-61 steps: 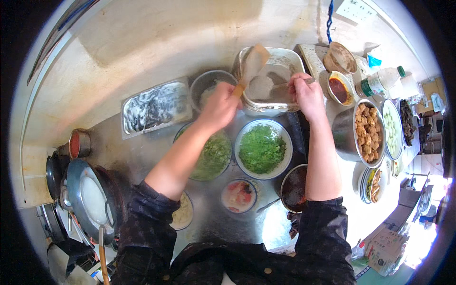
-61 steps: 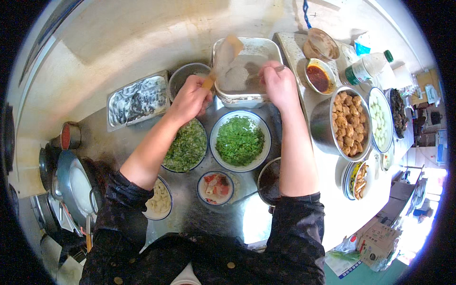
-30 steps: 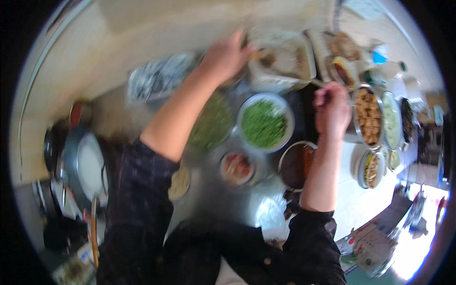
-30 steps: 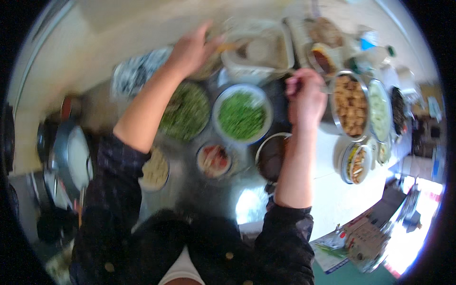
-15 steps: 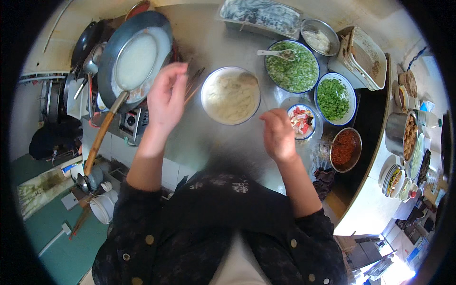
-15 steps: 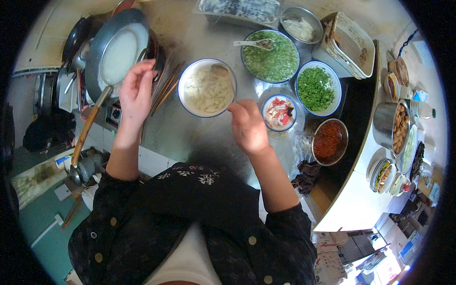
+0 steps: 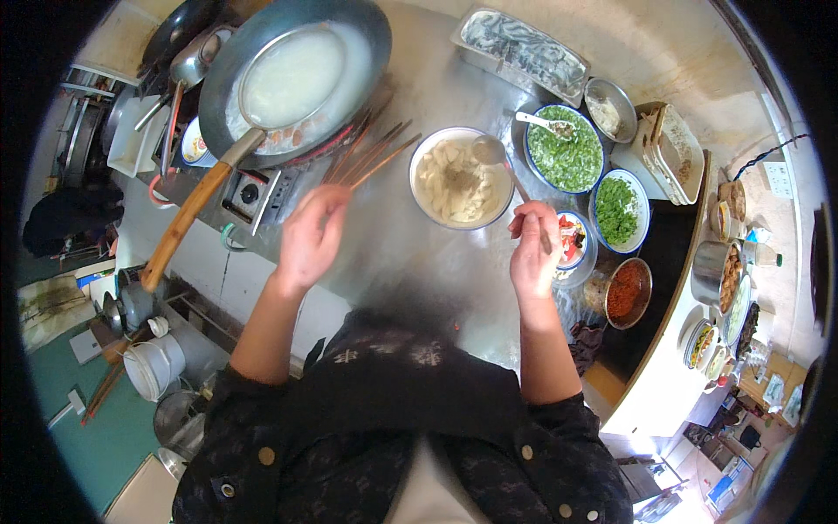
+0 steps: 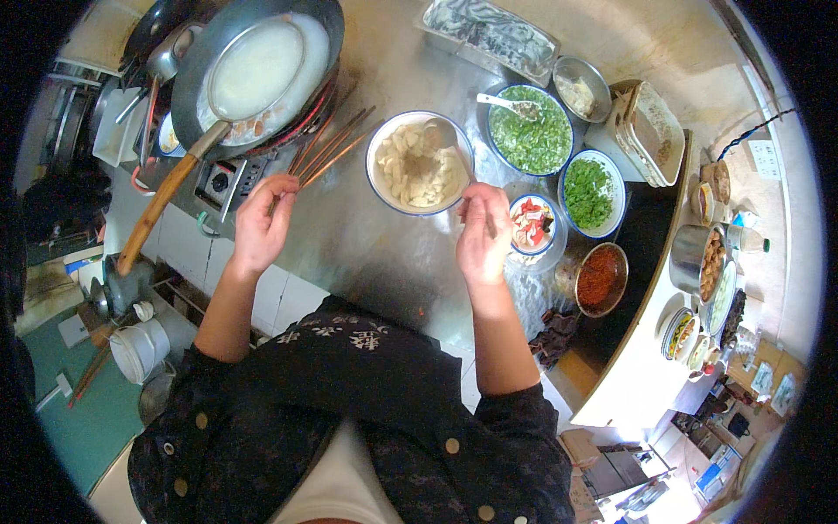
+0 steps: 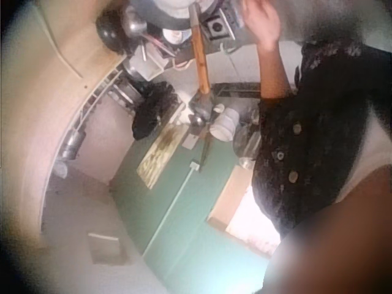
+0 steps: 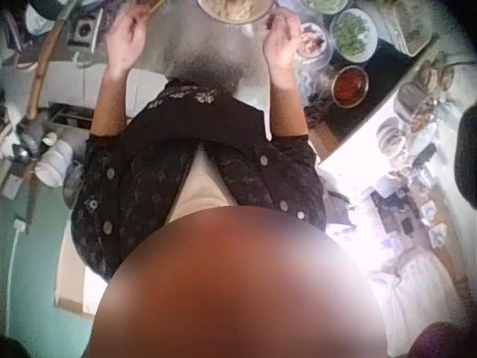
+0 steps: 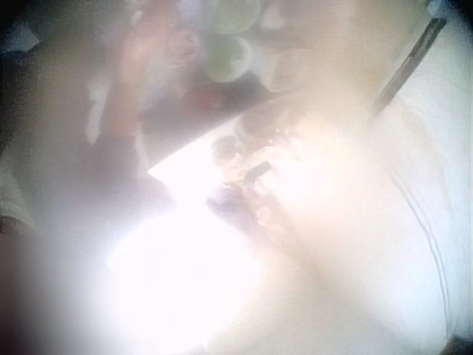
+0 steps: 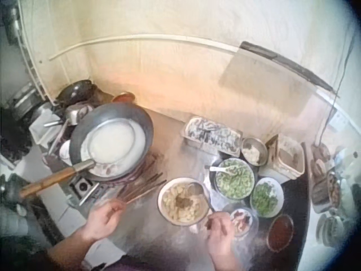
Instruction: The person assembles bowls of soup in a commercial kitchen. They scoop broth and ingredients from pots and containers, add chopped greens and seasonings, and place finished bowls on a counter. The process is repeated for multiple bowls.
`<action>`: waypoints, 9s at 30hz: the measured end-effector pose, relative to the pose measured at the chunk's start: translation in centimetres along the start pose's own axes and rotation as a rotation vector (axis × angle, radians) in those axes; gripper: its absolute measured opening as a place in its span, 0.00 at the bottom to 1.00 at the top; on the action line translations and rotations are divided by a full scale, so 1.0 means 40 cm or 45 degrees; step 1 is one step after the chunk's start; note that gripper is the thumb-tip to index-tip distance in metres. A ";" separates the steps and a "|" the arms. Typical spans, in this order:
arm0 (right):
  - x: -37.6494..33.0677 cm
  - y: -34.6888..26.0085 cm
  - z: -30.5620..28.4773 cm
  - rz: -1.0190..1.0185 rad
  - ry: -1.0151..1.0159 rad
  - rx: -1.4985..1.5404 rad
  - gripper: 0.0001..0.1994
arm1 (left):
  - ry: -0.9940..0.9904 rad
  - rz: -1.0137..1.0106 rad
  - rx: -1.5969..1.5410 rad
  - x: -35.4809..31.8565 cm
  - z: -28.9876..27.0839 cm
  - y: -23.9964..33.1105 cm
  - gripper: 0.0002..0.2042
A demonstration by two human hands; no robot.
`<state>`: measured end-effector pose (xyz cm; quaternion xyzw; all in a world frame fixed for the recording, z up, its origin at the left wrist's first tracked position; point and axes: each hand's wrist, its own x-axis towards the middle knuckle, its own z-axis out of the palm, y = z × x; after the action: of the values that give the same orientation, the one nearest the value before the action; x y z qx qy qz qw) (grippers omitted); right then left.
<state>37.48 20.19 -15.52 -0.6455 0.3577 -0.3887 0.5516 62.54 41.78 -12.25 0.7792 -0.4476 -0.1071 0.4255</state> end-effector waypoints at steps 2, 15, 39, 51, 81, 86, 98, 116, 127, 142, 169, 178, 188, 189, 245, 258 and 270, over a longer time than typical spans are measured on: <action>0.026 -0.025 -0.007 0.109 0.040 0.222 0.08 | -0.020 -0.023 0.030 -0.016 -0.006 -0.007 0.06; 0.486 -0.079 -0.534 0.072 0.754 0.347 0.09 | -0.179 -0.333 -0.043 -0.111 -0.023 -0.077 0.09; -0.374 -0.019 0.801 0.395 -0.386 -0.327 0.12 | -0.852 -1.055 -2.118 -0.031 -0.681 -0.296 0.31; -0.399 -0.103 1.033 0.192 -0.338 -0.606 0.14 | -0.990 -1.246 -1.989 0.076 -0.767 -0.352 0.16; -0.397 0.112 0.611 0.686 0.324 -0.272 0.09 | -0.942 -1.243 -1.623 0.062 -0.712 -0.276 0.17; -0.367 0.141 0.525 0.703 0.383 -0.075 0.11 | -0.939 -1.302 -1.880 0.047 -0.655 -0.265 0.13; -0.156 0.333 0.362 0.865 0.547 1.232 0.19 | -0.622 -1.212 -1.934 -0.002 -0.594 -0.198 0.23; -0.380 0.065 0.421 0.559 0.403 1.484 0.34 | -0.757 -1.109 -1.894 -0.017 -0.621 -0.231 0.17; -0.437 -0.144 0.513 0.412 0.245 1.510 0.35 | -0.967 -1.212 -2.169 0.008 -0.668 -0.259 0.13; -0.374 -0.213 0.629 0.323 0.301 1.382 0.27 | -1.137 -1.178 -2.139 0.025 -0.762 -0.279 0.16; -0.075 -0.290 0.986 0.321 0.080 1.452 0.19 | -0.376 0.199 0.172 -0.218 -1.003 -0.186 0.35; -0.121 -0.298 0.853 0.065 0.150 1.511 0.27 | -0.476 -0.551 -1.157 -0.149 -0.985 -0.208 0.31; -0.426 -0.066 0.524 0.321 0.682 1.374 0.32 | -1.064 -1.029 -1.941 0.064 -0.923 -0.473 0.27; -0.455 -0.031 0.503 0.323 0.690 1.370 0.32 | -1.082 -1.043 -1.904 0.068 -0.904 -0.490 0.27; -0.140 0.326 0.011 0.738 0.649 1.581 0.30 | -0.935 -0.508 -0.461 0.647 0.775 0.117 0.05; -0.145 0.327 0.013 0.815 0.640 1.539 0.31 | -0.746 -0.645 -0.971 0.602 0.641 0.128 0.03; -0.137 0.304 0.013 0.805 0.661 1.527 0.28 | -0.627 0.847 0.029 0.304 0.449 0.074 0.08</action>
<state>35.13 23.65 -28.19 0.0155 0.3718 -0.4807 0.7940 57.93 21.29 -18.45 0.5477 -0.7646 -0.1420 0.3086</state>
